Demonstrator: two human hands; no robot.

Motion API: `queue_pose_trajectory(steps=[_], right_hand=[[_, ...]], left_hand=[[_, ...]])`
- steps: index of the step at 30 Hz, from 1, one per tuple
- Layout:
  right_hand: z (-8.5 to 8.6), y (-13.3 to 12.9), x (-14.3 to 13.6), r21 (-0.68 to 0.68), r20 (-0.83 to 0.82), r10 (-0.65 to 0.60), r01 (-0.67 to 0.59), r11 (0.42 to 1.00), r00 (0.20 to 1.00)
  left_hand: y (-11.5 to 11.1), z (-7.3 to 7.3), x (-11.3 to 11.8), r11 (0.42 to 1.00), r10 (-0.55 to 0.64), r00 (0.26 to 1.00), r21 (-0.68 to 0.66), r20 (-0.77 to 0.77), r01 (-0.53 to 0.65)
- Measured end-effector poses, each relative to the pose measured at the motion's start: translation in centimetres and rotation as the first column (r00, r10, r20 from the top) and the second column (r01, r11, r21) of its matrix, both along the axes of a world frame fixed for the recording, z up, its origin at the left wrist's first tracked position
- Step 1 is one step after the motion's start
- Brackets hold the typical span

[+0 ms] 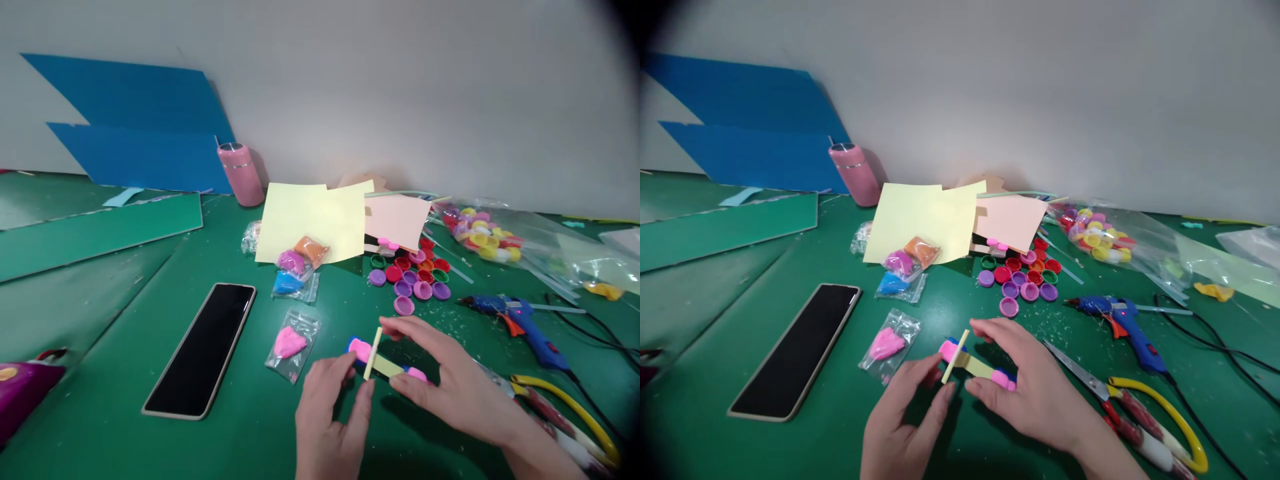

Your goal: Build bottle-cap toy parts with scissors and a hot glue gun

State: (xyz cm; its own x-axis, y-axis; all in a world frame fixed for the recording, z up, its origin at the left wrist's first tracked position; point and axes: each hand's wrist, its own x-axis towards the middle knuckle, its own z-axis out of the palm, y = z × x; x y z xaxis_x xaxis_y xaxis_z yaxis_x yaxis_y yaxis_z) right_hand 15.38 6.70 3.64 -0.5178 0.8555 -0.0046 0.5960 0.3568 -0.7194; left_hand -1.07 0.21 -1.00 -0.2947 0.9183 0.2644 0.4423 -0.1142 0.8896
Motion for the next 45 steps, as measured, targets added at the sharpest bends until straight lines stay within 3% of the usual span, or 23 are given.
queue_pose_trajectory(steps=[6, 10, 16, 29, 38, 45], right_hand=[[1.1, 1.4, -1.4, -0.086, -0.04, 0.12, -0.123, 0.989, 0.992], [1.1, 1.7, -1.9, -0.149, -0.105, 0.186, -0.201, 0.968, 0.977], [0.8, 2.2, -2.0, -0.184, -0.135, 0.212, -0.235, 0.954, 0.968], [0.2, 2.0, -1.8, -0.162, -0.133, 0.136, -0.157, 0.974, 0.982], [-0.6, 1.0, -1.5, -0.24, -0.184, -0.054, 0.009, 0.971, 0.981], [-0.8, 0.7, -1.5, -0.242, -0.161, -0.08, 0.039, 0.97, 0.984]], left_hand=[[0.4, -0.3, -0.3, 0.99, -0.134, 0.99, 0.057, 0.035, 0.132], [0.4, -1.0, 0.1, 0.985, -0.135, 0.982, 0.128, 0.134, 0.118], [0.2, -1.8, 0.6, 0.987, -0.154, 0.977, 0.073, 0.147, 0.144], [0.2, -2.1, 0.9, 0.982, -0.168, 0.974, 0.11, 0.148, 0.153], [0.2, -2.2, 1.0, 0.978, -0.173, 0.979, 0.14, 0.104, 0.158], [0.3, -2.5, 1.1, 0.979, -0.152, 0.986, 0.149, 0.06, 0.142]])
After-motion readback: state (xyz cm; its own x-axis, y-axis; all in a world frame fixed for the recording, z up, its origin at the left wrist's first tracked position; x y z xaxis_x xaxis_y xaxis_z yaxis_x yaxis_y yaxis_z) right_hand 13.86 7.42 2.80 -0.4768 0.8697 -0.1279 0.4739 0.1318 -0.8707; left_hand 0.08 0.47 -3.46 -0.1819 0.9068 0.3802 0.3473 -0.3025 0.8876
